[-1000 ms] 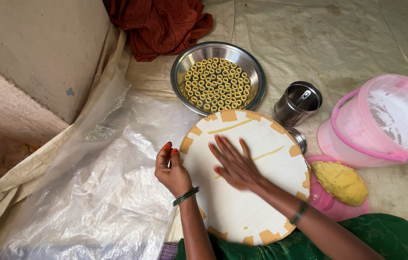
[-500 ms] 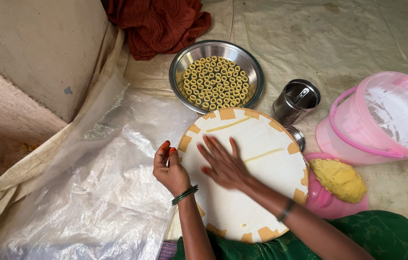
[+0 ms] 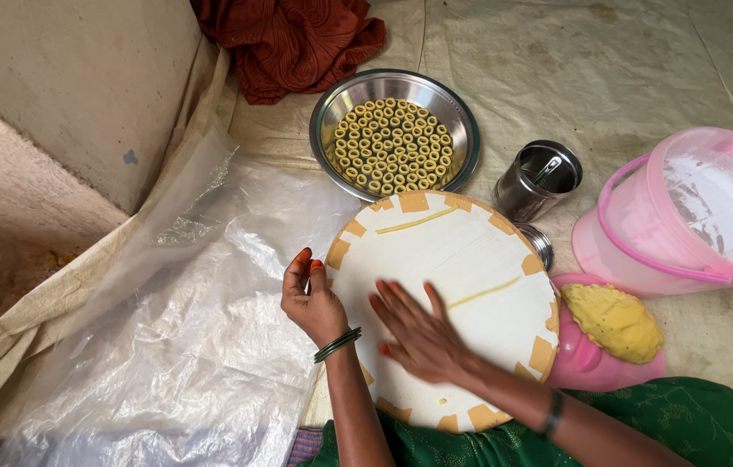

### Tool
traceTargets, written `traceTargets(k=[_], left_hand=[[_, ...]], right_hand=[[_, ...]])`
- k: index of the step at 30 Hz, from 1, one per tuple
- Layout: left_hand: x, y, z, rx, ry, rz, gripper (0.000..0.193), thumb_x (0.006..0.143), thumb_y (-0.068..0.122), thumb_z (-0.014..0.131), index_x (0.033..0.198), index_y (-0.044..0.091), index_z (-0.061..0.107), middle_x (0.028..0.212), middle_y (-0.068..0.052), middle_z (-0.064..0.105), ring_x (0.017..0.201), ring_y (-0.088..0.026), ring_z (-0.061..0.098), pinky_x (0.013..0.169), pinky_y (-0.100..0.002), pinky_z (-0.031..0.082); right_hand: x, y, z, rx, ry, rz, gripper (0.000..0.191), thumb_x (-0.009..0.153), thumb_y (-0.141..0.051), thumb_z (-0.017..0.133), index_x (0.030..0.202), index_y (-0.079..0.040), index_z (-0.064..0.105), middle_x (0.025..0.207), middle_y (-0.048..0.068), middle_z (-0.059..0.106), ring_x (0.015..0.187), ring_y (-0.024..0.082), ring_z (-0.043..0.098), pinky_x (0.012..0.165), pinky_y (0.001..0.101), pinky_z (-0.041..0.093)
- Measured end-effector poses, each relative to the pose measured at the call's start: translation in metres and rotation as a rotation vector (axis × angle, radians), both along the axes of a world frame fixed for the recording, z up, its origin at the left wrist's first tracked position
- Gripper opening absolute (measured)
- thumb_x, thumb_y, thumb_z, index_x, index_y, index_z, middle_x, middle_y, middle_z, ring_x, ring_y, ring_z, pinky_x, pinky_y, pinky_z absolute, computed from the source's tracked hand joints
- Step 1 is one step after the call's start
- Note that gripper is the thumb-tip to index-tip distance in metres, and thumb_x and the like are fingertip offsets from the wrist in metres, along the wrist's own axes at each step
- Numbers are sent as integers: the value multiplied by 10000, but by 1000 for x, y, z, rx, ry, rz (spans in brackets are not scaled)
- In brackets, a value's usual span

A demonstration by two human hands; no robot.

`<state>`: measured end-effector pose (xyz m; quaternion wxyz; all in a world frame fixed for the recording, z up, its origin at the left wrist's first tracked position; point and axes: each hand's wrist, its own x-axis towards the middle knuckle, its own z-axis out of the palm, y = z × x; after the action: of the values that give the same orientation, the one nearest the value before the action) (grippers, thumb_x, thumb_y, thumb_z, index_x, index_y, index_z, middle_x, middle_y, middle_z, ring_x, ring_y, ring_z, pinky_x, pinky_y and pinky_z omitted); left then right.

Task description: The person rolls small pieces of yellow dough into thin ropes on a round board and then joins the ends to form small rings. The rings are placed into a metal bowl nearby.

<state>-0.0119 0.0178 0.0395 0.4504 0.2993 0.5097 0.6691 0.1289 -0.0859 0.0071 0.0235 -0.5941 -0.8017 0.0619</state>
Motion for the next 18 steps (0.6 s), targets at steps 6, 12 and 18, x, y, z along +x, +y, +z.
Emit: traceTargets(k=[6,12,18], left_hand=[[-2,-3,5,-25,-7,-3,250,943,-15,610,1179,-37,688,1137,-112,715,970,-166,678,838,-284,553],[-3,-1,0,-14,-17,-8,262,945,-22,605,1194,-43,683,1138,-120,713,970,-166,672,848,-288,554],[-3,2,-3,-25,-11,-12,272,943,-15,593,1199,-39,682,1139,-121,716,967,-166,684,843,-290,566]], right_hand=[[0,-34,-2,193,-127,78,795,1053,-608,265,1620,-58,172,1706,127,73,1555,267,64,1144,645,13],[-18,51,8,-20,18,-95,770,993,-532,425,1609,-133,192,1709,119,67,1575,273,64,1155,706,27],[-21,125,19,149,81,-152,729,1052,-494,430,1632,-139,167,1705,120,83,1563,288,82,1168,700,26]])
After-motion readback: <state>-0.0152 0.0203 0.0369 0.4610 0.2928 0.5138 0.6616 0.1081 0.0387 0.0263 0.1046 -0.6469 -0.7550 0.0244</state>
